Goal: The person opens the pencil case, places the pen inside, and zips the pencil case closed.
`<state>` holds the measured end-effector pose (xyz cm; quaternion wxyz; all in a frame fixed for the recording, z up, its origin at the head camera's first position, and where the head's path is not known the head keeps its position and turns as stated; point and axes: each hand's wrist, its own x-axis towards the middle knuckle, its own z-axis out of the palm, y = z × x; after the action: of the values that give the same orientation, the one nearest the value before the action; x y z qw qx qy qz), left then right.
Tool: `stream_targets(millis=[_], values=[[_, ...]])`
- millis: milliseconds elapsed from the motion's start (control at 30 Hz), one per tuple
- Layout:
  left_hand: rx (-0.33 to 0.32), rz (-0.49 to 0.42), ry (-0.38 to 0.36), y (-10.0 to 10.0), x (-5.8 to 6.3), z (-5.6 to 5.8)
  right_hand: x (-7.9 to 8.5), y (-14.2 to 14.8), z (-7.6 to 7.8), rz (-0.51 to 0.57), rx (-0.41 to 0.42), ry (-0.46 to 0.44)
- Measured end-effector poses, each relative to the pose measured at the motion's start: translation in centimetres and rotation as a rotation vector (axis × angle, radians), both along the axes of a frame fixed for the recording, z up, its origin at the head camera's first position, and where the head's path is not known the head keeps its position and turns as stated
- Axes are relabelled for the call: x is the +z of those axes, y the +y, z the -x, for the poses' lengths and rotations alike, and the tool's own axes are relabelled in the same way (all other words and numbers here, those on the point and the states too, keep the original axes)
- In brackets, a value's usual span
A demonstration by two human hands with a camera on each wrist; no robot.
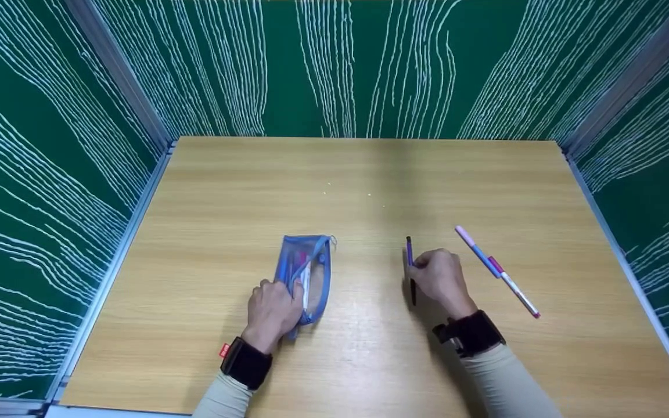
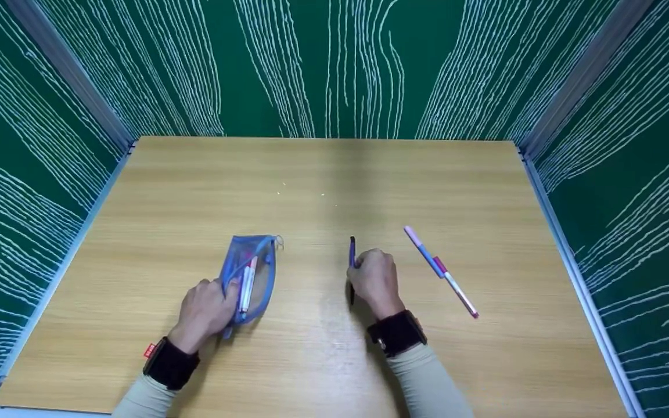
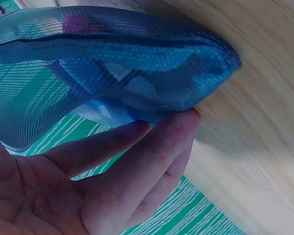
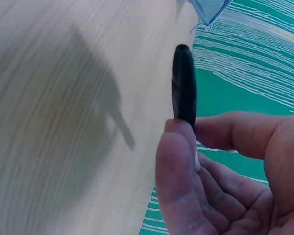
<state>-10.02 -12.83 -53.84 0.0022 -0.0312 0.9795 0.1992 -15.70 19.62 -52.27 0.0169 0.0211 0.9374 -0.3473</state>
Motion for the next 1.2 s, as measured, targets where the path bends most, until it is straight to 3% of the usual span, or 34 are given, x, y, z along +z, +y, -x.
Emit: stream_targets(millis=[567,1200], values=[[0.004,-0.002,-0.007,0.0,0.1,-0.1,-0.1,-3.8,0.2,0.076,0.027,0.012],[-0.001,-0.013,-0.028,-0.1,0.3,0.0,0.4,-7.5,0.4,0.133,0.062,-0.081]])
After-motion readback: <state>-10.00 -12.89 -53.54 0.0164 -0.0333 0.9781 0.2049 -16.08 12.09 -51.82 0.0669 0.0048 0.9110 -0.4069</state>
